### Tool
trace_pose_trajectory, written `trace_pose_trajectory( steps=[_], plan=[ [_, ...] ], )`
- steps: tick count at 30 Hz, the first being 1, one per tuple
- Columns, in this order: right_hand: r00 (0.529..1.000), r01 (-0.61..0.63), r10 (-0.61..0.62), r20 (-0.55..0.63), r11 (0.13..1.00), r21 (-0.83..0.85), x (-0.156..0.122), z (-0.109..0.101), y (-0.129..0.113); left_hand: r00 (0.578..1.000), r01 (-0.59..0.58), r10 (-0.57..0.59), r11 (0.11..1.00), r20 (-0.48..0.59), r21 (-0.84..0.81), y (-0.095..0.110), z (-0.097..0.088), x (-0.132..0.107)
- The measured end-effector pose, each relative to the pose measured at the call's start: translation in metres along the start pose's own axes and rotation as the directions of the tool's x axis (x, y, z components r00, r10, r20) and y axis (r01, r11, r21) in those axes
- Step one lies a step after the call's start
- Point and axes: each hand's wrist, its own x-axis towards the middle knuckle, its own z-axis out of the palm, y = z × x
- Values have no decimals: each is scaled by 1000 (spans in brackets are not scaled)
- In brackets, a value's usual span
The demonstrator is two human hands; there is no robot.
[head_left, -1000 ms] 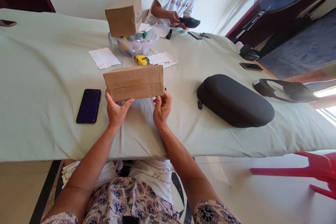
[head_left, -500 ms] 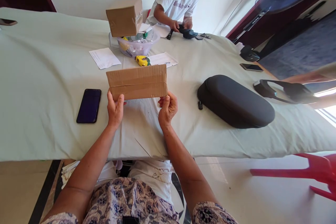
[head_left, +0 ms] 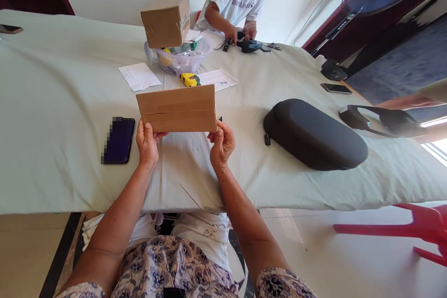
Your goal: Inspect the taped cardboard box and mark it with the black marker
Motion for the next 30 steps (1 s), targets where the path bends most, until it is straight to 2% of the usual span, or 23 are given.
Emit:
trace_pose_trajectory(
  steps=[6, 13, 19, 25, 27, 30],
  plan=[
    [998, -58, 60, -11, 995, 84, 5, -1, 2, 998, 68, -67, 997, 22, -22, 3, 2, 1],
    [985, -143, 150, -92, 987, 75, 13, -4, 1, 989, 143, -141, 988, 37, -51, 3, 0, 1],
    [975, -150, 167, -149, 982, 117, 20, -6, -2, 981, 185, -185, 983, 55, -2, 3, -1, 2],
    [968, -184, 212, -131, 962, 201, 21, -6, 0, 965, 240, -245, 969, 88, 67, -6, -8, 4],
    [971, -180, 207, -123, 963, 198, 20, -6, 1, 961, 261, -271, 956, 62, 133, -11, -11, 5],
    [976, -169, 187, -113, 974, 151, 18, -6, 4, 985, 161, -172, 959, 30, 235, -18, -15, 6]
  ],
)
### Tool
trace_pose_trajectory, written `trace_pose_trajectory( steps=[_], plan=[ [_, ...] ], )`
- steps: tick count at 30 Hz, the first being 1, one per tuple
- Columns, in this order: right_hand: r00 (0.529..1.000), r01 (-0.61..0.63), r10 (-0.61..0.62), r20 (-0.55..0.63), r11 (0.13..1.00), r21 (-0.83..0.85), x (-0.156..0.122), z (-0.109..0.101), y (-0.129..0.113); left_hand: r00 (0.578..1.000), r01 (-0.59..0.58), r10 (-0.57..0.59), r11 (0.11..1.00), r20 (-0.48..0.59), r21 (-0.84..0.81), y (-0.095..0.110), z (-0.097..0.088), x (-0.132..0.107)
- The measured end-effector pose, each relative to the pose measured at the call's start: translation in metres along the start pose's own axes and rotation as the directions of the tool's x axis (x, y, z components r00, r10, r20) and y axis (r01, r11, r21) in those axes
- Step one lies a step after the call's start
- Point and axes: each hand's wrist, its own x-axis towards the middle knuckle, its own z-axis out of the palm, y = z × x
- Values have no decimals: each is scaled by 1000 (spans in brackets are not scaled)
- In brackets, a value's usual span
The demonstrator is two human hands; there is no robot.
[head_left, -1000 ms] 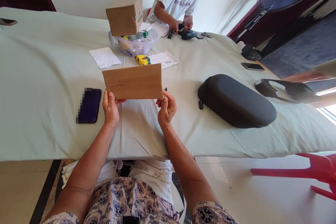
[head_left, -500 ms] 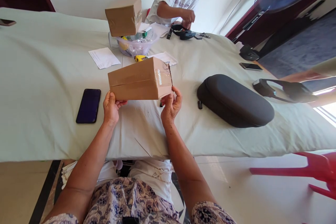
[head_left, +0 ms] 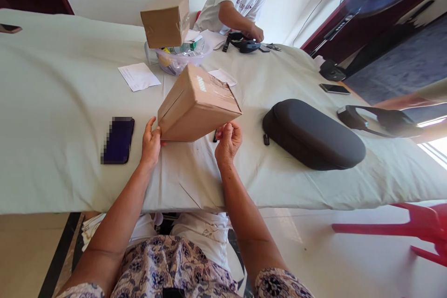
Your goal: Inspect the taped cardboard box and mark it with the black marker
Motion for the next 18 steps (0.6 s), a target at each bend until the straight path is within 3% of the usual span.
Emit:
trace_pose_trajectory(
  steps=[3, 5, 8, 12, 18],
  plan=[
    [999, -1, 4, 45, 998, -63, -1, -2, 2, 989, -145, 143, 988, 35, 55, 0, 0, -1],
    [996, -1, 9, 86, 996, -94, -2, -2, 2, 984, -174, 169, 980, 59, 97, 3, 1, -3],
    [988, 15, 4, 156, 992, -123, -4, -1, 0, 988, -139, 126, 977, 86, 160, 9, 4, -7],
    [975, -2, 22, 223, 996, -91, -6, 1, -1, 990, -68, 50, 990, 134, 127, 11, 5, -9],
    [965, -28, 53, 258, 995, -100, -4, 0, 3, 983, -73, 49, 989, 176, 129, 13, 4, -9]
  ],
)
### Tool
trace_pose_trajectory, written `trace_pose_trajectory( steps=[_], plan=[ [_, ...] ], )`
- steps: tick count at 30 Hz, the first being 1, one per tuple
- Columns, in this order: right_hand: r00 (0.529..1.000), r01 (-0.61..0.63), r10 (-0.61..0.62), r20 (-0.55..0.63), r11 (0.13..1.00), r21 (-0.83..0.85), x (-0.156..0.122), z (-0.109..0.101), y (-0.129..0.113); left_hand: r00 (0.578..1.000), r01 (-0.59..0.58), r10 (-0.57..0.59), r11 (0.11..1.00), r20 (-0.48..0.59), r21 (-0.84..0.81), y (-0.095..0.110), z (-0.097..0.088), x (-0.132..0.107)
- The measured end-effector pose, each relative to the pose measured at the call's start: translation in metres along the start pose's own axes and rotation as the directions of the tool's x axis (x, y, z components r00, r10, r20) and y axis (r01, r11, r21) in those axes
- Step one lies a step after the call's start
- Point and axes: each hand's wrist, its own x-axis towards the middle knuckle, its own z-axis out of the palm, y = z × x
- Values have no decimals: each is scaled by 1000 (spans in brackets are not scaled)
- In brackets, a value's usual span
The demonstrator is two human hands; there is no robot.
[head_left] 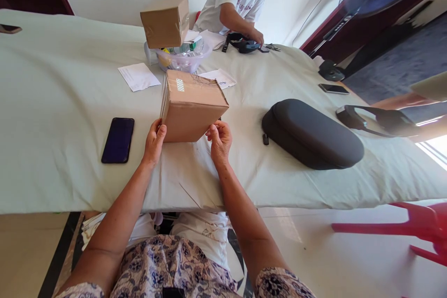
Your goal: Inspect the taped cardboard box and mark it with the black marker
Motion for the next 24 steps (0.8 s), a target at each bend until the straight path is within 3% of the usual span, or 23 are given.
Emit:
trace_pose_trajectory(
  steps=[4, 15, 19, 24],
  plan=[
    [999, -17, 17, 52, 1000, 16, 1, 1, 5, 1000, -25, 25, 997, 4, 70, 0, 2, 0],
    [972, -34, 52, 231, 996, -82, -7, 8, 12, 980, -91, 105, 992, -167, 92, -8, -2, 5],
    [964, 23, 10, 266, 992, -124, -9, 6, 11, 965, -111, 113, 994, -236, 23, -12, -4, 7],
    [932, 179, -111, 344, 969, -172, -11, 4, 11, 967, -112, 87, 989, -240, -92, -6, -1, 6]
  ],
)
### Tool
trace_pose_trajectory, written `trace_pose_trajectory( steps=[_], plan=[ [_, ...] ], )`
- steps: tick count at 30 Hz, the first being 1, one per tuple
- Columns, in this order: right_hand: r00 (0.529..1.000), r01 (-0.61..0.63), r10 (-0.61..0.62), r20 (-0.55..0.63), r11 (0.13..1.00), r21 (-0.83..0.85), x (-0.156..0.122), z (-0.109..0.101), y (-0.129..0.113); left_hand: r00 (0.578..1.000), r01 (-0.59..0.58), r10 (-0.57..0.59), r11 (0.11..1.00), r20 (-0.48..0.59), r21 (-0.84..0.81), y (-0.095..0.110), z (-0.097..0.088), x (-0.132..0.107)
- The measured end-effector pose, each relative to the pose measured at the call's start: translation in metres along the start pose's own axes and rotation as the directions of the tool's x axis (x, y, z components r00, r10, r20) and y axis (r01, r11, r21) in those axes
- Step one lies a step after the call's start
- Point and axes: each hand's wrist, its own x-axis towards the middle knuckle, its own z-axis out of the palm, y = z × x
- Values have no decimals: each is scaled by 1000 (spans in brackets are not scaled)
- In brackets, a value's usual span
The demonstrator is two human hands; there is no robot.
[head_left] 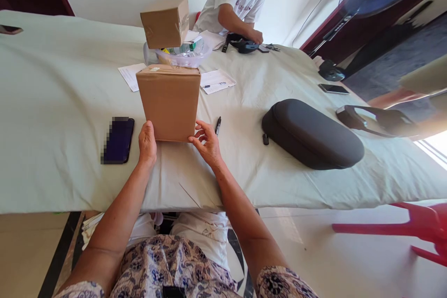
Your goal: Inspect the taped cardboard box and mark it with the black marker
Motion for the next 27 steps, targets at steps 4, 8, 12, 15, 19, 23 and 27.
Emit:
trace_pose_trajectory(
  steps=[4, 8, 12, 15, 19, 23, 27],
  plan=[
    [993, 104, -96, 61, 986, -130, -1, -2, 0, 1000, 12, -12, 1000, -28, -15, 5, 3, 0],
    [977, 208, -197, 76, 962, -177, 0, -3, -2, 998, 47, -47, 999, -52, -14, 6, 3, 0],
    [959, 280, -284, 15, 931, -232, 0, -3, -6, 1000, 25, -25, 1000, -13, 8, 7, 2, -2],
    [959, 265, -283, -22, 920, -288, 0, -4, -7, 996, 8, -19, 991, 86, 134, 6, 0, -6],
    [959, 257, -282, -35, 914, -313, 0, -5, -6, 987, 9, -43, 977, 156, 212, 6, 0, -11],
    [947, 287, -319, -47, 900, -327, 0, -5, -7, 982, -30, -23, 961, 189, 275, 8, 3, -14],
    [944, 286, -323, -59, 897, -337, 1, -5, -9, 974, -60, -24, 930, 223, 363, 13, 5, -15]
  ],
)
